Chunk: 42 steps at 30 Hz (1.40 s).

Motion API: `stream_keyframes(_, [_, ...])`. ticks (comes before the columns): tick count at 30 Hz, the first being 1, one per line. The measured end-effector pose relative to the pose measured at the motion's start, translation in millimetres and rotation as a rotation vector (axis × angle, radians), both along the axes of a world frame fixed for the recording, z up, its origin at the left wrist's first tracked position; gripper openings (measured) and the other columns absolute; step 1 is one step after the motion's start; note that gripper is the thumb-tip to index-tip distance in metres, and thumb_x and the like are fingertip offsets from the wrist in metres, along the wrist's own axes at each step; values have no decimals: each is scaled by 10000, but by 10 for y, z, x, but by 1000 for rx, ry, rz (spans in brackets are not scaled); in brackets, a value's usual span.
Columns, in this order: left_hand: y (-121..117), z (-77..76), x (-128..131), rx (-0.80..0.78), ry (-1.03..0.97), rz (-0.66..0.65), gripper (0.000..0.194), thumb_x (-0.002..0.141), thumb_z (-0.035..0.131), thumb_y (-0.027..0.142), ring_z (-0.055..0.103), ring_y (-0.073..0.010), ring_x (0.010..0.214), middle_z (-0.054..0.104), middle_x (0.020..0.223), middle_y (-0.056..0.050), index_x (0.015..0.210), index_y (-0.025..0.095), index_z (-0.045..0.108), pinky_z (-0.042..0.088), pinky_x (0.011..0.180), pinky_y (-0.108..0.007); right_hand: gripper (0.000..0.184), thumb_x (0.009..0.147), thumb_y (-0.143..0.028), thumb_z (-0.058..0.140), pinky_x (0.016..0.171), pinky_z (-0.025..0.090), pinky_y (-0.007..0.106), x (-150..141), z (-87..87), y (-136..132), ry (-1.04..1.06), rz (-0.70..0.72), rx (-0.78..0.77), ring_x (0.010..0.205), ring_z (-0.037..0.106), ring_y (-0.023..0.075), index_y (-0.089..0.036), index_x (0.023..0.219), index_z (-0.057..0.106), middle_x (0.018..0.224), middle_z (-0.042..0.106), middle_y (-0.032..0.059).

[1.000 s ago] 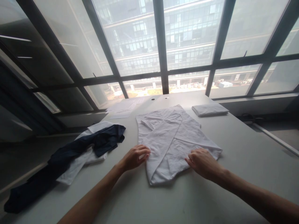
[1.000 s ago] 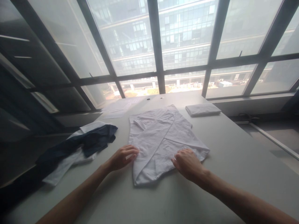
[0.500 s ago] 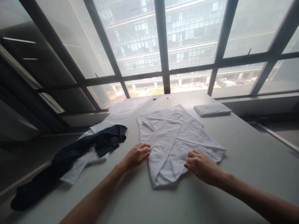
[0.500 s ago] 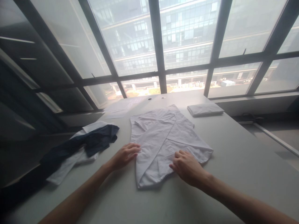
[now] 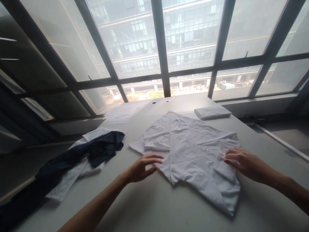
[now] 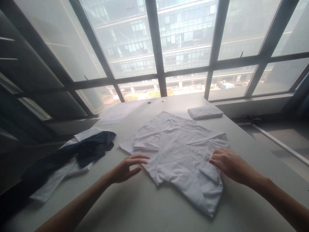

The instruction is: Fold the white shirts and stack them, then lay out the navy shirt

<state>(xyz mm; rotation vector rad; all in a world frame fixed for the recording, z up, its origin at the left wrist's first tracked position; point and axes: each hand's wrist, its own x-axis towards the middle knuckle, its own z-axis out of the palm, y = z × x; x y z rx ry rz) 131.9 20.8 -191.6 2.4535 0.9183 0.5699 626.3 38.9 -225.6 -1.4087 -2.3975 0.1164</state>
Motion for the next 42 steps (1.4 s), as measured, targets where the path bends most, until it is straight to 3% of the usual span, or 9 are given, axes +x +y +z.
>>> stream_keyframes(4, [715, -72, -437, 162, -15, 281, 342, 1031, 492, 375, 603, -256, 1279, 648, 1372, -106, 1260, 213, 687, 449, 1131, -447, 396, 1006, -500, 470, 947, 546, 434, -11, -133, -53, 61, -87, 38, 1137, 652, 300, -237, 1125, 740, 1239, 693, 117])
stream_keyframes(9, [1561, -267, -766, 113, 59, 367, 547, 995, 428, 535, 552, -286, 1352, 623, 1409, -142, 1276, 143, 687, 374, 1195, -461, 404, 999, -474, 488, 1015, 521, 471, -201, -288, -114, 61, -110, 103, 1231, 595, 320, -198, 1216, 688, 1294, 650, 154])
stream_keyframes(12, [1858, -374, -726, 49, 124, 355, 664, 971, 408, 618, 489, -314, 1406, 573, 1460, -170, 1325, 116, 660, 331, 1215, -483, 383, 993, -435, 508, 994, 528, 482, -255, -321, -144, -2, -125, 104, 1210, 602, 329, -185, 1237, 667, 1288, 648, 166])
stream_keyframes(16, [2016, -479, -676, 46, 174, 300, 617, 964, 448, 588, 455, -313, 1431, 554, 1484, -154, 1334, 143, 661, 343, 1211, -464, 369, 980, -426, 539, 959, 549, 454, -268, -277, -184, -68, -105, 90, 1187, 622, 319, -204, 1250, 658, 1284, 660, 149])
stream_keyframes(21, [1919, -521, -837, 91, 279, 279, 543, 977, 464, 440, 430, -280, 1451, 507, 1534, -121, 1412, 145, 603, 339, 1215, -411, 407, 999, -474, 500, 948, 562, 444, -279, -256, -162, -72, -124, 90, 1161, 656, 305, -220, 1282, 642, 1274, 688, 132])
stream_keyframes(25, [1620, -580, -1004, 90, 332, 335, 524, 985, 461, 379, 418, -269, 1459, 470, 1564, -104, 1455, 168, 560, 340, 1208, -430, 462, 1001, -503, 474, 959, 563, 450, -281, -304, -32, -60, -123, 110, 1167, 665, 306, -224, 1345, 609, 1301, 689, 129])
stream_keyframes(32, [901, -842, -1152, 90, 407, 541, 606, 1039, 283, 439, 297, -352, 1512, 377, 1607, -181, 1528, 130, 465, 263, 1204, -585, 418, 987, -464, 513, 971, 555, 461, -208, -253, 371, -36, 16, 15, 1187, 653, 306, -214, 1298, 638, 1323, 678, 135])
stream_keyframes(39, [498, -961, -1227, 114, 420, 677, 567, 1030, 326, 433, 365, -337, 1482, 448, 1571, -159, 1501, 170, 503, 310, 1193, -543, 429, 939, -396, 567, 1065, 503, 507, -205, -265, 821, 28, 110, -19, 1285, 601, 315, -247, 1335, 641, 1391, 645, 116])
stream_keyframes(42, [367, -926, -1237, 138, 423, 634, 540, 1008, 394, 418, 432, -319, 1444, 503, 1532, -150, 1474, 185, 534, 361, 1177, -508, 452, 948, -403, 555, 1098, 476, 505, -200, -302, 997, 35, 135, -28, 1322, 572, 317, -213, 1349, 639, 1411, 631, 126])
